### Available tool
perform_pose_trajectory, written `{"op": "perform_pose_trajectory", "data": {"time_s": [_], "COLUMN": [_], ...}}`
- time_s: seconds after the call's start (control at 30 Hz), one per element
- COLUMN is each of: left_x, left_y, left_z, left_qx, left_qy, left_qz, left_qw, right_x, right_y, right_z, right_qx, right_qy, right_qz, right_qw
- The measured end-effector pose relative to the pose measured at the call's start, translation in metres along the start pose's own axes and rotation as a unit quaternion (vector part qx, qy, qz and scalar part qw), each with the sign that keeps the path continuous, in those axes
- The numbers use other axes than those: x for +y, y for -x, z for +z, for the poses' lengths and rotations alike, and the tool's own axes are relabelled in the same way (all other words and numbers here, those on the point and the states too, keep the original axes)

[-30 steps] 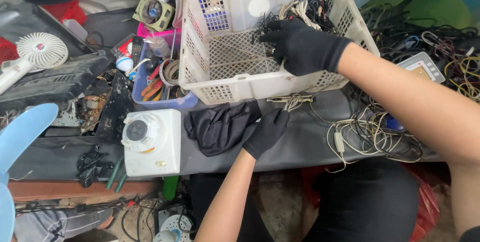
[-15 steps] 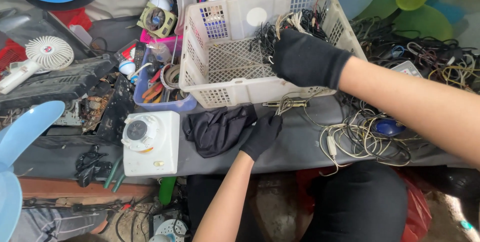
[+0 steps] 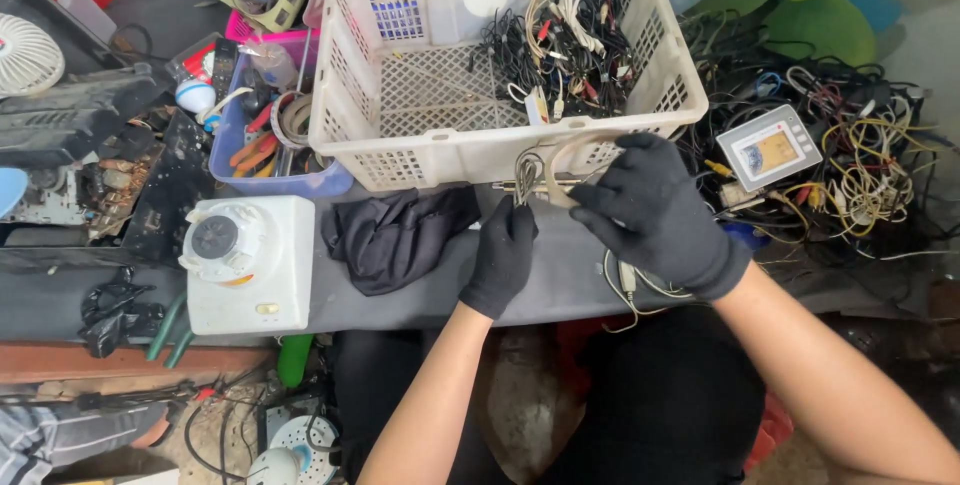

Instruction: Bundling and wrapping electrical wires with tape and a protective cloth on a repair bench.

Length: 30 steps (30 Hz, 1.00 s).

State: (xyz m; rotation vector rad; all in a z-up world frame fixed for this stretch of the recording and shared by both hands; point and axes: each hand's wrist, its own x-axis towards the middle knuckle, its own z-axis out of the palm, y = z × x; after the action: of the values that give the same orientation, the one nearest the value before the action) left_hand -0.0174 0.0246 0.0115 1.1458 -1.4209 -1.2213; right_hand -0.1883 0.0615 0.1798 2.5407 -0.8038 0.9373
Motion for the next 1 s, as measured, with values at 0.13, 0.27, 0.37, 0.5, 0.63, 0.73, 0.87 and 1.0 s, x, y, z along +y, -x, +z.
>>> {"op": "perform_pose_trajectory", "data": {"time_s": [0.13, 0.27, 0.37, 0.5, 0.63, 0.73, 0.87, 1.0], "left_x": [0.025, 0.042, 0.023, 0.024, 0.019, 0.021, 0.031, 0.028], "left_y": [0.012, 0.022, 0.021, 0.023, 0.02, 0.018, 0.019, 0.024], "left_z": [0.0, -0.004, -0.002, -0.001, 0.001, -0.001, -0.002, -0.001], "left_qx": [-0.001, -0.009, -0.025, -0.036, -0.044, -0.032, -0.022, -0.014], "left_qy": [0.018, -0.024, -0.041, -0.037, -0.041, -0.039, -0.087, -0.136], "left_qz": [0.011, 0.04, 0.047, 0.049, 0.028, 0.018, 0.004, 0.051], "left_qw": [1.0, 0.999, 0.998, 0.997, 0.998, 0.999, 0.996, 0.989], "right_x": [-0.023, -0.027, -0.032, -0.034, -0.035, -0.037, -0.039, -0.04], "right_y": [0.026, 0.04, 0.032, 0.049, 0.051, 0.051, 0.049, 0.043], "right_z": [0.015, 0.039, 0.036, 0.054, 0.055, 0.055, 0.055, 0.057], "right_qx": [0.018, 0.065, 0.068, 0.061, 0.075, 0.066, 0.079, 0.065], "right_qy": [-0.055, -0.124, -0.15, -0.146, -0.177, -0.186, -0.182, -0.172], "right_qz": [0.099, 0.173, 0.224, 0.299, 0.328, 0.338, 0.307, 0.347], "right_qw": [0.993, 0.975, 0.961, 0.941, 0.925, 0.92, 0.931, 0.92]}}
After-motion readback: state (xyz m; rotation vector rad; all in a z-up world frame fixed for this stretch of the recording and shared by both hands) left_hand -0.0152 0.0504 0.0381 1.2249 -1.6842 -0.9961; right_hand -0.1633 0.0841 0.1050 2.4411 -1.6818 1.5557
